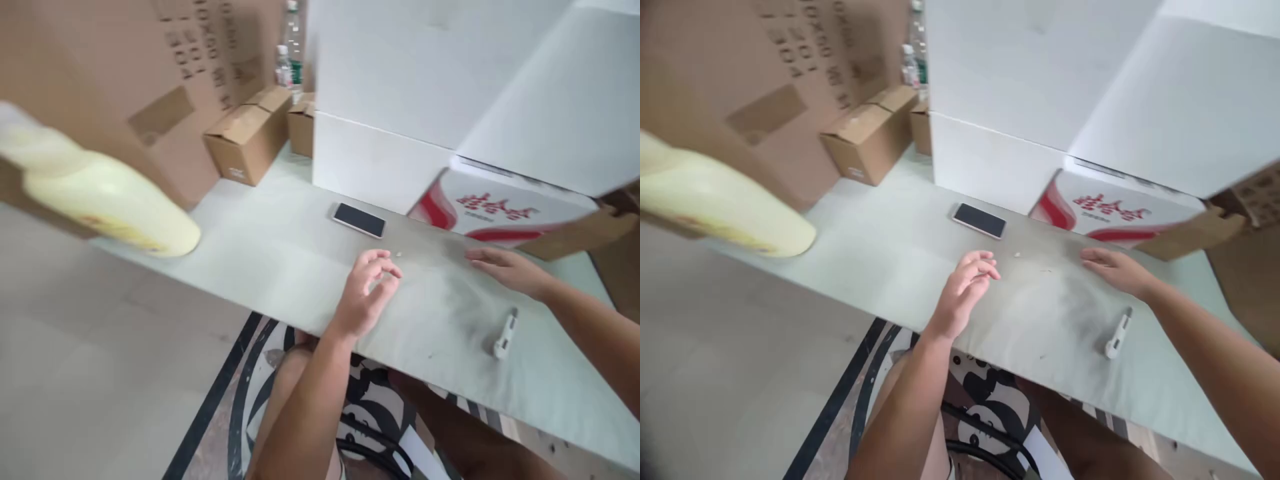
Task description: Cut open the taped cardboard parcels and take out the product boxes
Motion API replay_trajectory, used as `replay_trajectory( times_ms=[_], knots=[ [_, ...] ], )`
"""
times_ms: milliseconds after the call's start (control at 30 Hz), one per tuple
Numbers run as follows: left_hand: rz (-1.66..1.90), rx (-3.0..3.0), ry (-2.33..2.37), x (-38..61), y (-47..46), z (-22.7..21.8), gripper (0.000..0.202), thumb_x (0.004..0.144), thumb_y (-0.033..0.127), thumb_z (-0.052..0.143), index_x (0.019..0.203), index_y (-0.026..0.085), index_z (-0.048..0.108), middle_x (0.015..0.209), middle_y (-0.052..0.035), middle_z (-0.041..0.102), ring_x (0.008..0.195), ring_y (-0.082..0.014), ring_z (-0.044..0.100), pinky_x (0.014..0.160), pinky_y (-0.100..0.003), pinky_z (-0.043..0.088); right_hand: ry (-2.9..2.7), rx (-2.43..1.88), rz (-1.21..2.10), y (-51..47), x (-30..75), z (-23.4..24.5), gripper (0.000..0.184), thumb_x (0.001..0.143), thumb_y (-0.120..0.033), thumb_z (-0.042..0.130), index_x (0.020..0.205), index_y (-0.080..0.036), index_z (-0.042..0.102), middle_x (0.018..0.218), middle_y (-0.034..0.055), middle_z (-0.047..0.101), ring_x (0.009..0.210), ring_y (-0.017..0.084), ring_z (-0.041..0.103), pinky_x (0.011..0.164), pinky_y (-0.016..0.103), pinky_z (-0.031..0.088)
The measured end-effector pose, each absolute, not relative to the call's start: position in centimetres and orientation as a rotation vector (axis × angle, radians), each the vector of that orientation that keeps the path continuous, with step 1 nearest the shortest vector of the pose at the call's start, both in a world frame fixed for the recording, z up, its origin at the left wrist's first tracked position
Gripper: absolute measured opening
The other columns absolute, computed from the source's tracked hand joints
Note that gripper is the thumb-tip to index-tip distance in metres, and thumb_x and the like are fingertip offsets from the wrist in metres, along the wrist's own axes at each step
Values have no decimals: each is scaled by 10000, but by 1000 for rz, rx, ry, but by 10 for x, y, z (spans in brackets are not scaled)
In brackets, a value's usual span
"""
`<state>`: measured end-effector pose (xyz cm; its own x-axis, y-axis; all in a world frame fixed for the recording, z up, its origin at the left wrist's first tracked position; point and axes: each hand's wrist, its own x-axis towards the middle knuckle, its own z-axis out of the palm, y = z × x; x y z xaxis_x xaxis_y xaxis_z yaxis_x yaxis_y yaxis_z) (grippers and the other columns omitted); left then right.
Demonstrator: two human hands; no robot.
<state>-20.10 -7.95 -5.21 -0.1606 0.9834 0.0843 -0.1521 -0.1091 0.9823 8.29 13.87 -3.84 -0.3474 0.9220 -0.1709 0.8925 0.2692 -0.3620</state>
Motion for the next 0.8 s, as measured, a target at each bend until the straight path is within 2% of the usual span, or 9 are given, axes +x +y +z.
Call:
replay_trajectory(
  times_ms=[100,200,300,367,467,533,600,700,800],
  knots=[
    [1574,949,1208,-234,-97,-49,230,890,414,557,858,208,655,1309,-133,606,1355,-314,566,1162,-478,456,-2564,-1607,648,134,-18,-36,186,833,-313,632,968,-246,741,1218,114,793,1057,321,783,1010,469,624],
    [1707,788,1233,-266,-108,-55,235,897,412,541,820,208,630,1149,-113,653,1228,-278,610,1092,-420,473,-2646,-1440,556,123,-139,-35,148,872,-320,633,955,-242,728,1149,80,791,1015,272,754,1041,483,594],
    [1797,648,1262,-293,-109,-65,235,882,413,536,803,209,621,1004,-85,655,1032,-239,614,964,-373,484,-2680,-1255,428,110,-265,-31,181,949,-321,586,977,-192,710,1083,69,770,1074,233,707,1077,448,546],
    [1832,584,1265,-308,-106,-69,228,871,407,537,791,211,620,951,-72,648,986,-232,600,933,-369,472,-2657,-1162,340,103,-343,-26,236,992,-315,542,991,-134,693,1080,85,746,1130,231,685,1091,432,516],
    [1845,525,1233,-327,-100,-71,205,865,389,543,788,214,616,923,-62,653,997,-236,605,977,-393,463,-2632,-1041,261,99,-438,-17,280,1025,-290,506,1139,-96,672,1250,94,698,1282,247,629,1121,427,484],
    [1830,493,1220,-337,-98,-69,181,862,369,544,788,216,607,920,-60,661,1007,-241,616,1006,-415,465,-2622,-1010,205,99,-480,-12,309,1031,-282,504,1246,-109,643,1387,101,640,1346,257,595,1138,445,480],
    [1819,477,1219,-345,-98,-68,173,864,355,543,770,216,586,922,-59,667,1019,-245,626,1028,-432,467,-2623,-1038,143,102,-505,-8,333,1030,-298,513,1280,-109,625,1435,129,616,1339,259,606,1131,473,493],
    [1825,473,1208,-356,-100,-69,192,877,359,539,754,216,577,918,-60,669,1027,-250,633,1025,-439,471,-2644,-1099,30,104,-518,-5,301,1030,-285,517,1182,-45,617,1376,193,641,1302,253,638,1116,496,499],
    [1854,464,1208,-362,-104,-72,194,875,366,542,769,215,603,895,-57,667,1020,-247,635,993,-423,478,-2692,-1088,-99,103,-515,-1,208,1025,-198,505,1092,-41,624,1314,206,671,1289,250,653,1121,472,490]
  ],
)
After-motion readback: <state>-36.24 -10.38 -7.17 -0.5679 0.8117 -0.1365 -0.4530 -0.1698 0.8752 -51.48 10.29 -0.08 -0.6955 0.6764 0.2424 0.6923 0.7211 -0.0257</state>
